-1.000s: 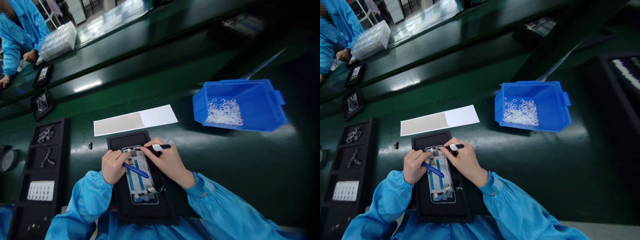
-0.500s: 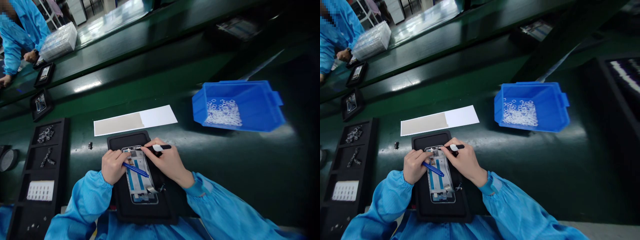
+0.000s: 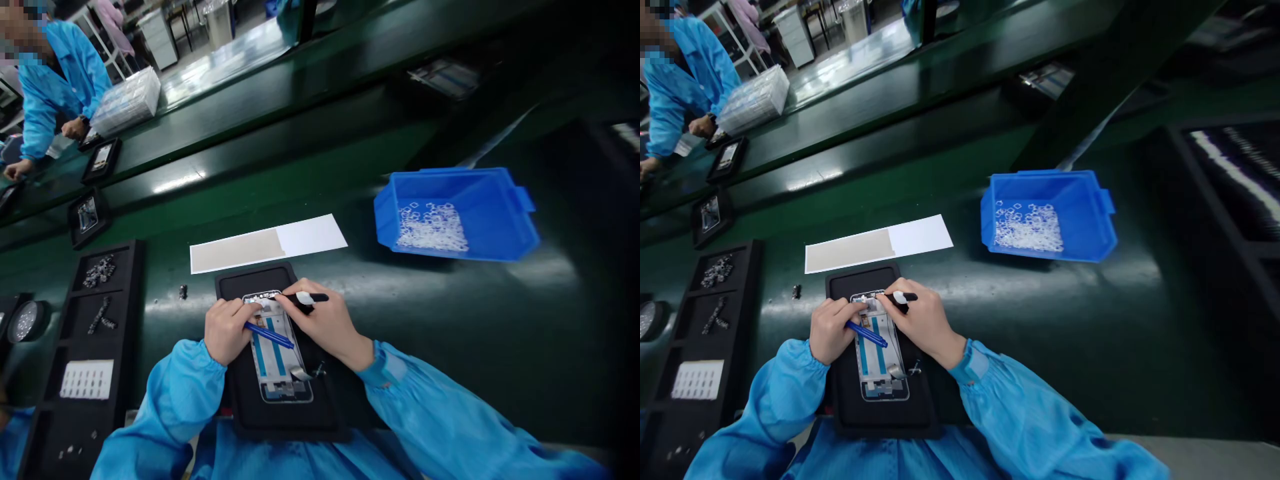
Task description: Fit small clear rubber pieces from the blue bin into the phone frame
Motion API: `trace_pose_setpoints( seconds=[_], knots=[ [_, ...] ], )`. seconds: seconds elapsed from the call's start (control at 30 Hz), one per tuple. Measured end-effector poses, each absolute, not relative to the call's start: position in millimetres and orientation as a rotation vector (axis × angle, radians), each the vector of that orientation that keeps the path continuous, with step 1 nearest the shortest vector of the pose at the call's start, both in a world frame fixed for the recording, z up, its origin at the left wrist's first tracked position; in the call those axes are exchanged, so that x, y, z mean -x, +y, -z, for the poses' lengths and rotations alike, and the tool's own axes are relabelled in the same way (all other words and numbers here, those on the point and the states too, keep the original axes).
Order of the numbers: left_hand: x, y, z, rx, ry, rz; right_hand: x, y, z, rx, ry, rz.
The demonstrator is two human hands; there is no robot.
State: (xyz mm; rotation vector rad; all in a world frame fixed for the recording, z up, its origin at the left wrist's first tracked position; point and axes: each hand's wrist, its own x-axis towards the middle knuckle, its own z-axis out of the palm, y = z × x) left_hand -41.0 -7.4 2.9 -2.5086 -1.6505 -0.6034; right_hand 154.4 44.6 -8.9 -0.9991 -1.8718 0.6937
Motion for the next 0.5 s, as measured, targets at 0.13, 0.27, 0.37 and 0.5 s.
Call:
trace_pose_setpoints(
  seconds=[0.13,0.27,0.37,0.5],
  knots=[
    [41.2,-8.3,-2.8,2.495,-1.639,0.582,-154.1,44.9,9.6,1.005,-1.861,-0.702],
    [40.1,-8.0,-5.9,2.504,-1.568,0.545,-157.7,49.6,9.6,1.088,-1.647,-0.842],
    [38.9,-6.7,-7.2,2.521,-1.543,0.477,-159.5,52.9,11.1,1.12,-1.526,-0.951],
    [38.6,-5.3,-6.8,2.549,-1.529,0.412,-158.3,53.8,12.0,1.121,-1.485,-1.02]
  ],
)
